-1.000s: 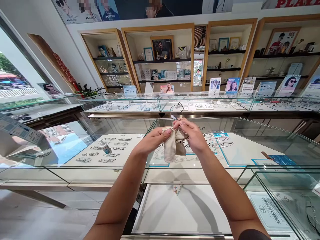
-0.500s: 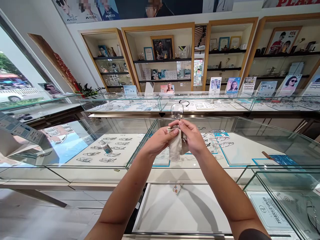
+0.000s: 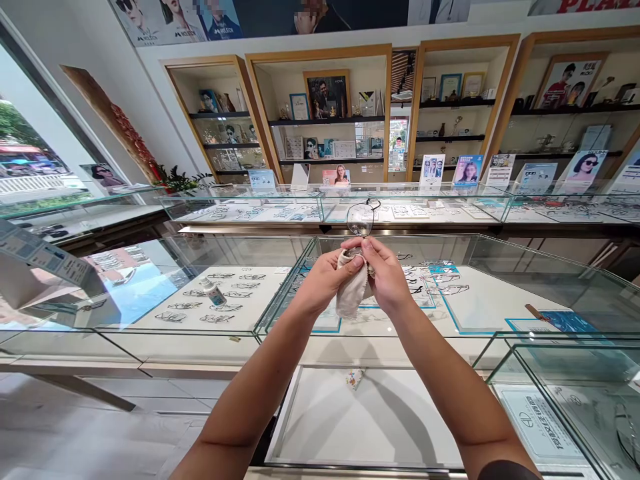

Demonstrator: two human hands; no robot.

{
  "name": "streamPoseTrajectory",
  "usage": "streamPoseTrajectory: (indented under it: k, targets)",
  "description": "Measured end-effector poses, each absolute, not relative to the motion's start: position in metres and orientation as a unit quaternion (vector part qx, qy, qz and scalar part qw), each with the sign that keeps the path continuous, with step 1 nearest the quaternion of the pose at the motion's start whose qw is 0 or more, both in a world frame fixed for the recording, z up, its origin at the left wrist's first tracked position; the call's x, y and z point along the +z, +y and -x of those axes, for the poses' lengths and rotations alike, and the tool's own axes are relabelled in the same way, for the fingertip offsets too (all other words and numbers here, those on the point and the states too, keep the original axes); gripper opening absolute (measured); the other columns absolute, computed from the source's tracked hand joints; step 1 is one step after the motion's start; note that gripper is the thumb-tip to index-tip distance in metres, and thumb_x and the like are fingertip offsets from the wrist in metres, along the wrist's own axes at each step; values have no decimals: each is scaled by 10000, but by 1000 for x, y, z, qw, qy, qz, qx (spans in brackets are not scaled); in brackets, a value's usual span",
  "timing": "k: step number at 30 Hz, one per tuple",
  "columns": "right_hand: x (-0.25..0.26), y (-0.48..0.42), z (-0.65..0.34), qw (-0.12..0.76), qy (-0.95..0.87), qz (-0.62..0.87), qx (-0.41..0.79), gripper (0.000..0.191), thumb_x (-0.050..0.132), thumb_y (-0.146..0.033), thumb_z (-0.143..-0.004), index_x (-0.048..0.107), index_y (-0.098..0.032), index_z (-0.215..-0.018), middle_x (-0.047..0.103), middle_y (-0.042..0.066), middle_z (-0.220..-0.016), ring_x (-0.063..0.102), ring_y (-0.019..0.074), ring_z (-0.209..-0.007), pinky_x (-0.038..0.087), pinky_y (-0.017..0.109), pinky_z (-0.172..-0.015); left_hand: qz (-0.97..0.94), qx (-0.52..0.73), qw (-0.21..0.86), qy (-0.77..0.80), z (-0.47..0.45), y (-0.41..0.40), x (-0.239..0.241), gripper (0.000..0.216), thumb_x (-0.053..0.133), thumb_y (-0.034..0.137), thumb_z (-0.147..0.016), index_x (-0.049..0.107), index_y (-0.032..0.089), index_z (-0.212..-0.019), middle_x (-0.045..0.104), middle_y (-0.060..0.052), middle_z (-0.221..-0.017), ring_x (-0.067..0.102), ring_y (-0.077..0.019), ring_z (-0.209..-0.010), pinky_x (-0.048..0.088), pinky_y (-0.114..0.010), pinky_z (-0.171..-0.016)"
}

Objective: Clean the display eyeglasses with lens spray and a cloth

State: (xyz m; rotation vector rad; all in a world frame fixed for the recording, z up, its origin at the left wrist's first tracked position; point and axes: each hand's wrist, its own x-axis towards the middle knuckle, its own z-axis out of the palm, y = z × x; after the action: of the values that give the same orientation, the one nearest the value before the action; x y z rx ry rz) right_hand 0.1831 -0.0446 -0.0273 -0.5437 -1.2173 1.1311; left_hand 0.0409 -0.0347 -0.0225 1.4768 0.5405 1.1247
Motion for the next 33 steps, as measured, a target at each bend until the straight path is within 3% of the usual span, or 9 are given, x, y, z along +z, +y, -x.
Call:
streamPoseTrajectory:
  k: [5, 11, 15, 21, 26, 30, 33]
  targets:
    - [-26, -46, -181, 646, -511, 216, 524, 300, 758, -575, -920, 792, -284, -985, 785, 57, -1197, 704, 254, -1087, 552, 365, -893, -652, 489, 544, 199, -41, -34, -25, 424, 877, 523, -832, 724, 163, -997, 668, -19, -864, 587, -135, -760, 456, -250, -710]
    - [-22, -50, -182, 640, -514, 216, 528, 279, 748, -536, -932, 825, -283, -1021, 787, 58, -1261, 689, 261, -1158, 557, 366, -937, -627, 502, 556, 213, -45, -35, -27, 467, 894, 533, -804, 697, 156, -997, 672, -15, -839, 596, -133, -738, 459, -250, -695]
    - [-22, -49, -183, 629, -527, 233, 522, 270, 740, -493, -937, 835, -280, -1074, 804, 51, -1191, 698, 235, -1036, 536, 338, -857, -600, 541, 544, 226, -46, -31, -26, 464, 897, 540, -796, 717, 154, -978, 680, -3, -803, 594, -120, -716, 464, -238, -691]
    - [-23, -45, -185, 641, -559, 264, 455, 275, 770, -499, -906, 845, -278, -1052, 802, 49, -1089, 668, 211, -961, 513, 331, -848, -583, 570, 525, 245, -38, -23, -24, 574, 846, 617, -827, 787, 144, -1147, 700, -10, -778, 578, -115, -682, 459, -234, -675]
    - [-18, -48, -187, 640, -563, 298, 430, 300, 826, -532, -836, 861, -244, -910, 719, 24, -838, 481, 143, -686, 377, 298, -601, -651, 497, 524, 233, -24, -24, -17, 595, 803, 647, -861, 810, 135, -1166, 724, -44, -832, 603, -158, -772, 473, -266, -743]
    - [-18, -49, -190, 639, -569, 301, 421, 276, 833, -519, -831, 869, -254, -899, 669, 11, -776, 335, 124, -621, 252, 305, -551, -703, 435, 510, 237, -10, -27, -12, 544, 749, 615, -923, 790, 146, -1196, 686, -37, -824, 576, -161, -764, 456, -266, -726]
    - [-19, -49, -190, 637, -569, 300, 424, 287, 830, -530, -837, 873, -261, -926, 637, 4, -733, 310, 122, -608, 226, 304, -548, -731, 405, 496, 233, -3, -28, -10, 497, 751, 588, -931, 768, 159, -1181, 661, -29, -852, 542, -148, -744, 430, -257, -686]
